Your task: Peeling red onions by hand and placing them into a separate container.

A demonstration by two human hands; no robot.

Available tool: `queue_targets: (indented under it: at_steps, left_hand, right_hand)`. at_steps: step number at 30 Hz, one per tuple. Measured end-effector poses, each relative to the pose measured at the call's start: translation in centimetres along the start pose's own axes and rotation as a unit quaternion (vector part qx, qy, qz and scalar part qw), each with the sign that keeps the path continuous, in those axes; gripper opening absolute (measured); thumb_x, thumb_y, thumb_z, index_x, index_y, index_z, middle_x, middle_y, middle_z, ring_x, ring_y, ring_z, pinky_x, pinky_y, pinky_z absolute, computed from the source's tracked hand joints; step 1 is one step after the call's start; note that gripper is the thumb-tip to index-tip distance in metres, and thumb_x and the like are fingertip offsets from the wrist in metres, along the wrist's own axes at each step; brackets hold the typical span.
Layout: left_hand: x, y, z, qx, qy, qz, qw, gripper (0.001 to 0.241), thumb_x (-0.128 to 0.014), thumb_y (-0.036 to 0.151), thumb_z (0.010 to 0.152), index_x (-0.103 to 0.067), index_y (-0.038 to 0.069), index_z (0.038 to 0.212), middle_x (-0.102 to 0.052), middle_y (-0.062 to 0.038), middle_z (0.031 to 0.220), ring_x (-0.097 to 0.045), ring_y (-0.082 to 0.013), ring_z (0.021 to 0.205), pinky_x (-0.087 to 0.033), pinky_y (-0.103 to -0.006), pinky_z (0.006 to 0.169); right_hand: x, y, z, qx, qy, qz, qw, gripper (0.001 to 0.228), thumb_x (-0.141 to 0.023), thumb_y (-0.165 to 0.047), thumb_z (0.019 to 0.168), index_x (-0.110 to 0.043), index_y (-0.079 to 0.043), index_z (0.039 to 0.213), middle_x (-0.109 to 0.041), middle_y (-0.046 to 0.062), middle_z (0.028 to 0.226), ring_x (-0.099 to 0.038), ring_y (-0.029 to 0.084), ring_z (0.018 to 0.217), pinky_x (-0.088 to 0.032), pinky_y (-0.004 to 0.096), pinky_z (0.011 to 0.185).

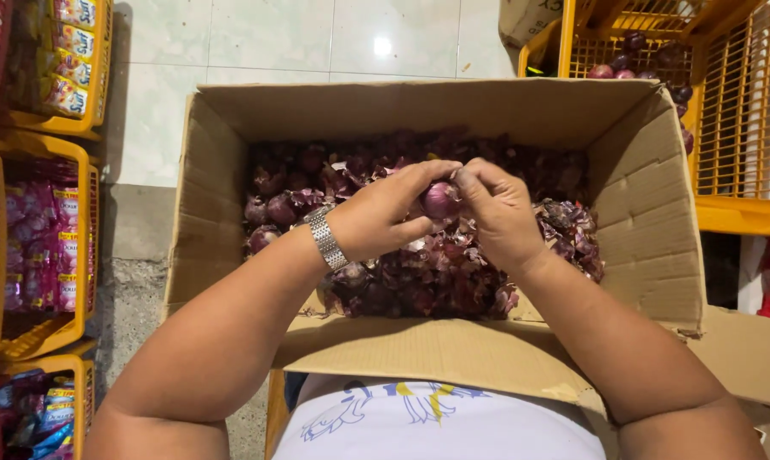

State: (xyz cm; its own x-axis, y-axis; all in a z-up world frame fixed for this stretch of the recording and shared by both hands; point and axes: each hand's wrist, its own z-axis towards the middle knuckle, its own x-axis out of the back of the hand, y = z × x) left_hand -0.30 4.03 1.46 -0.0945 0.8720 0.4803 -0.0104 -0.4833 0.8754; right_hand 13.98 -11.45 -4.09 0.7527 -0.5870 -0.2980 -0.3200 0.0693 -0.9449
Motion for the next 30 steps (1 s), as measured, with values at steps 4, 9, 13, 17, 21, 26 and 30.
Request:
queue_targets:
  at_steps: [4,9,13,17,21,26,30]
  left_hand:
    - [-0.1,-0.6,-0.2,0.01,0.005,-0.01,1.0,0.068,-0.069,0.016,0.09,-0.038,0.009,0.151,-0.057,-0.025,0.137,-0.06,-0.0509,0.121,-0.051,-0.0619,0.1]
    - [0.1,-0.1,-0.1,0.035,0.032,0.006,0.999,0.073,-0.069,0.02,0.087,-0.035,0.014,0.152,-0.059,-0.023,0.132,-0.062,-0.049,0.116,-0.052,-0.061,0.096]
    - [0.0,0.1,-0.3,0.048,0.031,0.021,0.998,0.079,-0.067,0.017,0.085,-0.03,0.018,0.155,-0.061,-0.024,0.13,-0.063,-0.0503,0.112,-0.053,-0.0616,0.092]
    - [0.0,0.4,-0.3,0.073,0.01,0.046,0.996,0.078,-0.071,0.022,0.086,-0.033,0.016,0.153,-0.062,-0.026,0.128,-0.063,-0.0499,0.115,-0.052,-0.0614,0.095]
    - [-1.2,-1.3,0.5,0.041,0.02,0.034,0.998,0.075,-0.075,0.03,0.087,-0.038,0.015,0.151,-0.061,-0.025,0.133,-0.06,-0.0483,0.122,-0.051,-0.0573,0.1]
    - [-2.0,-1.1,0.3,0.052,0.025,0.005,0.998,0.069,-0.074,0.03,0.089,-0.04,0.015,0.148,-0.059,-0.024,0.132,-0.06,-0.0487,0.121,-0.05,-0.0594,0.1]
    - [-2.2,-1.1,0.5,0.072,0.03,0.002,0.997,0.058,-0.068,0.026,0.09,-0.043,0.02,0.142,-0.06,-0.02,0.129,-0.062,-0.048,0.116,-0.051,-0.0608,0.098]
  right_hand:
    - [-0.2,-1.0,-0.1,0.068,0.006,-0.034,0.997,0.016,-0.064,-0.009,0.105,-0.066,-0.002,0.092,-0.059,0.006,0.084,-0.06,0.01,0.08,-0.058,0.026,0.064]
    - [-1.1,-1.6,-0.8,0.151,-0.029,-0.126,0.98,0.038,-0.085,-0.002,0.082,-0.072,-0.001,0.118,-0.052,0.002,0.096,-0.054,0.004,0.087,-0.053,0.022,0.077]
    - [-1.8,-1.7,-0.8,0.152,-0.025,-0.115,0.981,0.03,-0.084,-0.005,0.087,-0.075,-0.003,0.115,-0.051,0.004,0.095,-0.05,0.004,0.085,-0.049,0.022,0.076]
    - [-1.3,-2.1,-0.3,0.194,-0.047,-0.146,0.969,0.005,-0.075,-0.003,0.095,-0.075,0.0,0.098,-0.054,0.007,0.084,-0.06,0.01,0.076,-0.05,0.024,0.07]
    - [-0.6,-2.1,0.2,0.247,-0.058,-0.219,0.942,0.006,-0.07,-0.004,0.1,-0.072,0.001,0.098,-0.05,0.009,0.084,-0.06,0.02,0.076,-0.049,0.032,0.072]
    - [-1.1,-2.4,-0.1,0.286,-0.065,-0.284,0.913,0.011,-0.065,-0.006,0.104,-0.068,-0.001,0.095,-0.051,0.011,0.083,-0.058,0.029,0.076,-0.048,0.037,0.073]
    - [-1.0,-1.5,0.3,0.265,-0.049,-0.243,0.932,0.016,-0.06,-0.006,0.107,-0.062,0.001,0.093,-0.049,0.012,0.083,-0.057,0.023,0.076,-0.048,0.036,0.075]
